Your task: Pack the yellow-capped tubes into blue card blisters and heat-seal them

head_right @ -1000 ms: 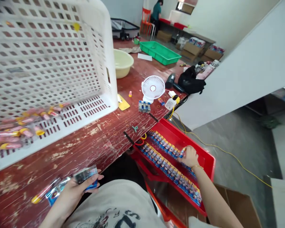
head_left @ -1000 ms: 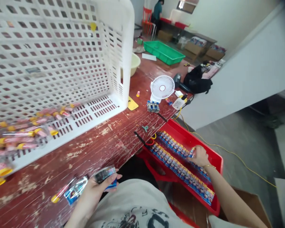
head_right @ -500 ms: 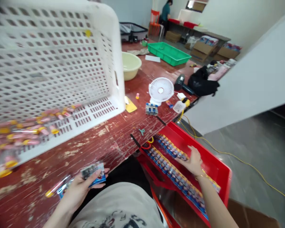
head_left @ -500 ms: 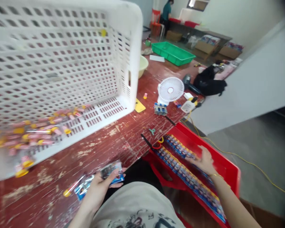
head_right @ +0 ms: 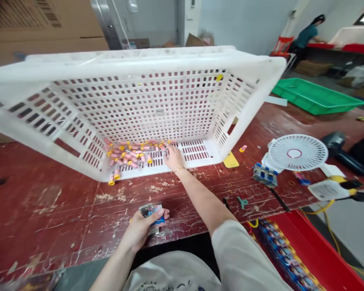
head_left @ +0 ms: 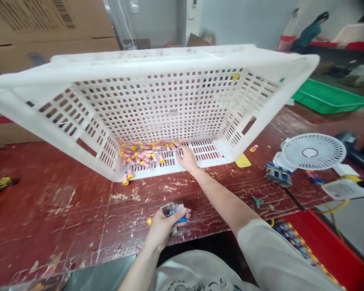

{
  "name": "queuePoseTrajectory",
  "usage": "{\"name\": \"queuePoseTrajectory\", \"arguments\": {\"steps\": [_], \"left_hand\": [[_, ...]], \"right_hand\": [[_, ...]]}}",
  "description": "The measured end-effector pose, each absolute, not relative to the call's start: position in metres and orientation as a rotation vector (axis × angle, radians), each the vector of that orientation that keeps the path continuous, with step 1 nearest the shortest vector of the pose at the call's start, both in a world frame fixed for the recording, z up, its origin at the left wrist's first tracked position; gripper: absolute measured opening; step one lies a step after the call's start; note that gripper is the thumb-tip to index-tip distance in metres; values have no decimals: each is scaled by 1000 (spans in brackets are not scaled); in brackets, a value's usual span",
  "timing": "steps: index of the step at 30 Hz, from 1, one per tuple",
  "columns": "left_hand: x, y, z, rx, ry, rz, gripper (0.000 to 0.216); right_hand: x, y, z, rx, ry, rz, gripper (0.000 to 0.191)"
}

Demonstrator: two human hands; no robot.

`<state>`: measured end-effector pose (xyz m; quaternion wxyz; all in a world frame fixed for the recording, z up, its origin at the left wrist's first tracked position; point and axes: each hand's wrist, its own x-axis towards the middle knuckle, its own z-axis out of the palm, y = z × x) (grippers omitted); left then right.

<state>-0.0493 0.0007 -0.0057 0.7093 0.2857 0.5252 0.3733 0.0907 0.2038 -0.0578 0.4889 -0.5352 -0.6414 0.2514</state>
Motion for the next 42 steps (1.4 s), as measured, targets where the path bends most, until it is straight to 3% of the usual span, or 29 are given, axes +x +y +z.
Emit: {"name": "queuePoseTrajectory", "arguments": {"steps": [5, 11, 15, 17, 26, 30, 42], "left_hand": [[-59, 4, -12, 463, 1194, 958, 42], [-59, 12, -21, 518, 1100, 836, 41], [-47, 17, -26, 540, 1034, 817, 41], [-41, 18, -26, 538, 1015, 816, 40], [-34, 15, -22, 632, 1053, 862, 36], [-34, 15, -19, 667, 1074, 821, 40], [-26, 5, -5, 781, 889, 699, 36]], "right_hand": [[69, 224, -59, -1314, -1352, 852, 25], [115, 141, -56, -1254, -1122, 1270, 20], [135, 68, -39, -1064, -888, 1538, 40], [135, 45, -28, -1004, -857, 1519, 44], [125, 31, 1, -909, -1443, 1069, 30], [127, 33, -2, -934, -1562, 1039, 24], [135, 24, 4, -1050, -1330, 1088, 28]]}}
